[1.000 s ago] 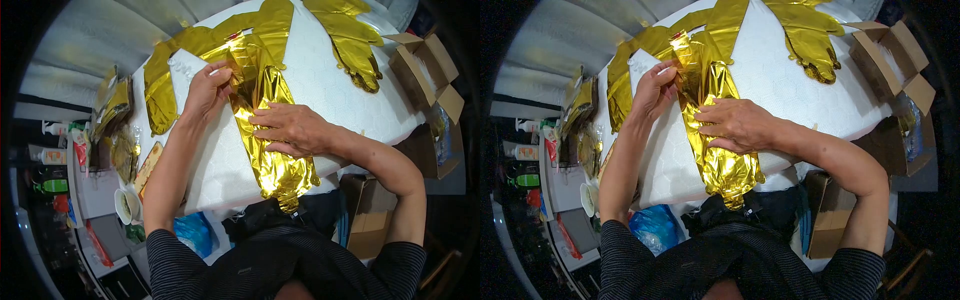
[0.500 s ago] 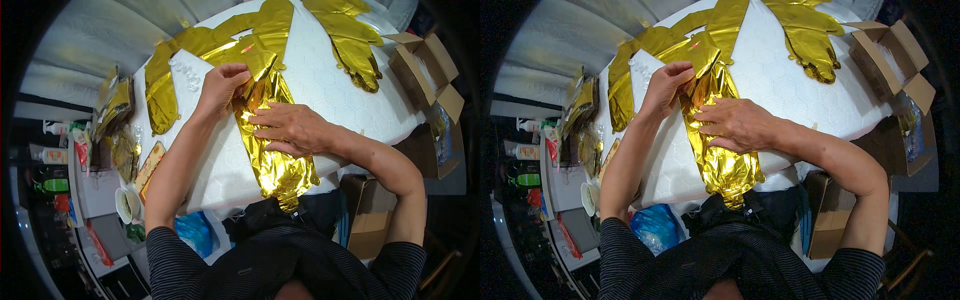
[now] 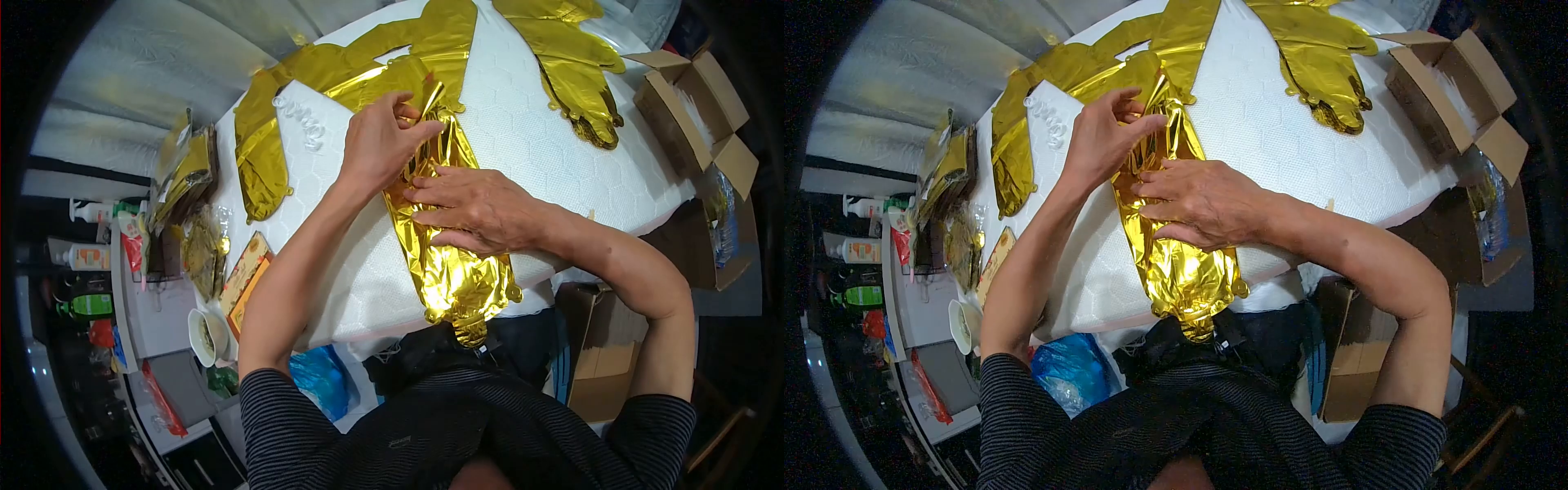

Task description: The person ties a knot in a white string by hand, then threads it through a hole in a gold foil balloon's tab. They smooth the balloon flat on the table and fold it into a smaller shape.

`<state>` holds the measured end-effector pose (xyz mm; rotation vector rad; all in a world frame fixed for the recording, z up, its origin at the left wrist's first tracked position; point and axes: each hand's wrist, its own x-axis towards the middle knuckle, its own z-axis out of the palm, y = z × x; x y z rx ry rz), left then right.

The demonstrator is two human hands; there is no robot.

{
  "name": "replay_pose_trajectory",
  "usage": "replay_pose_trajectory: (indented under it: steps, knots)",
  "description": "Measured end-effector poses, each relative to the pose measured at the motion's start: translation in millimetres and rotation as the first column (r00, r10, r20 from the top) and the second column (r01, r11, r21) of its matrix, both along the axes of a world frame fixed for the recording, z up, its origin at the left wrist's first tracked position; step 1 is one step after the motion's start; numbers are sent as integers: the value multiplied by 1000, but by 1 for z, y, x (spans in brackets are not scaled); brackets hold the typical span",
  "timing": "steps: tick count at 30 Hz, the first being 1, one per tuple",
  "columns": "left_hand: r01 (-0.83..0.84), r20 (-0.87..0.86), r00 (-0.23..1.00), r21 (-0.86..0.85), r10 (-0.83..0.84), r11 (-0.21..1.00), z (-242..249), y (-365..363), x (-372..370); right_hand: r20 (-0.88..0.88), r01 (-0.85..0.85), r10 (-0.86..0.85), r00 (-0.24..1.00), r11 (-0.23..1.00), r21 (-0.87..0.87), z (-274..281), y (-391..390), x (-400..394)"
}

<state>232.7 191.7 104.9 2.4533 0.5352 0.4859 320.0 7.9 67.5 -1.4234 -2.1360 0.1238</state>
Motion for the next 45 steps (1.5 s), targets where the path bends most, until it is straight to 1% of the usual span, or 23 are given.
replay_pose_trajectory:
  steps: [2, 3, 5, 9, 11, 14, 15, 17, 18, 20, 21, 23, 27, 29, 30, 32, 36, 38, 39, 41, 42, 44, 45]
  knots:
    - [-58, 72, 995, -71, 63, 996, -7, 4, 6, 2, 5, -5, 1000, 1000, 6, -1, 0, 1]
    - [-57, 72, 995, -72, 62, 996, -10, 8, 8, -3, -11, 11, 1000, 999, 34, -5, 1, 2]
    - [-80, -35, 997, -176, 75, 981, -7, 12, 9, -9, -27, 28, 1000, 998, 61, -6, 2, 2]
    - [-72, -33, 997, -205, 67, 976, -10, 15, 9, -12, -21, 21, 1000, 998, 59, -6, 2, 2]
    - [-102, 13, 994, -228, 107, 968, -11, 15, 8, -17, -7, 8, 1000, 998, 67, -7, 2, 1]
    - [-154, -27, 988, -229, 152, 961, -6, 10, 5, -6, -7, 7, 1000, 998, 70, -6, 2, 2]
    - [-155, -27, 988, -229, 152, 961, -10, 11, 5, -6, -8, 9, 1000, 998, 62, -6, 2, 1]
    - [-80, 59, 994, -214, 95, 974, -16, 11, 4, -7, -11, 11, 1000, 999, 53, -4, 1, 1]
    - [-81, 59, 994, -214, 96, 973, -17, 13, 4, 1, -11, 10, 1000, 999, 50, -2, 1, 1]
    - [-59, -1, 998, -278, 61, 959, -8, 12, 1, 11, -13, 12, 1000, 999, 47, -2, 1, 1]
    - [-60, -1, 998, -278, 62, 959, -10, 18, 1, 2, -13, 13, 1000, 999, 51, -3, 2, 1]
    - [-43, -98, 995, -382, 6, 923, -13, 30, 3, -6, -13, 13, 1000, 998, 55, -5, 2, 1]
    - [-67, -117, 993, -438, 16, 896, -15, 35, 0, -3, -7, 7, 1000, 999, 38, -5, 1, 1]
    - [-62, -42, 998, -507, 47, 860, -17, 33, 0, -4, -7, 7, 1000, 999, 38, -4, 1, 1]
    - [-63, -42, 998, -508, 48, 859, -17, 33, -1, -10, -10, 11, 1000, 999, 43, -4, 2, 1]
    - [-82, -38, 997, -453, 73, 888, -16, 31, -1, -15, -13, 13, 1000, 999, 47, -4, 2, 1]
    - [-79, -34, 997, -483, 71, 872, -22, 37, -2, -22, -12, 13, 1000, 1000, 28, -5, 2, 1]
    - [10, 9, 1000, -255, -8, 967, -19, 39, -3, -22, -12, 13, 1000, 1000, 19, -6, 2, 2]
    - [11, 9, 1000, -258, -9, 966, -18, 40, 0, -21, -10, 11, 1000, 999, 33, -7, 2, 2]
    - [-29, -32, 999, -409, 18, 912, -2, 40, 7, -21, -13, 14, 1000, 999, 45, -9, 2, 1]
    - [-35, -30, 999, -412, 25, 910, 3, 43, 12, -26, -12, 13, 1000, 999, 41, -9, 3, 1]
    - [-23, -182, 982, -404, -56, 914, 10, 55, 32, -25, -22, 22, 999, 999, 34, -9, 4, 2]
    - [-42, -252, 966, -377, -59, 925, 12, 59, 40, -25, -22, 23, 999, 999, 34, -9, 4, 2]
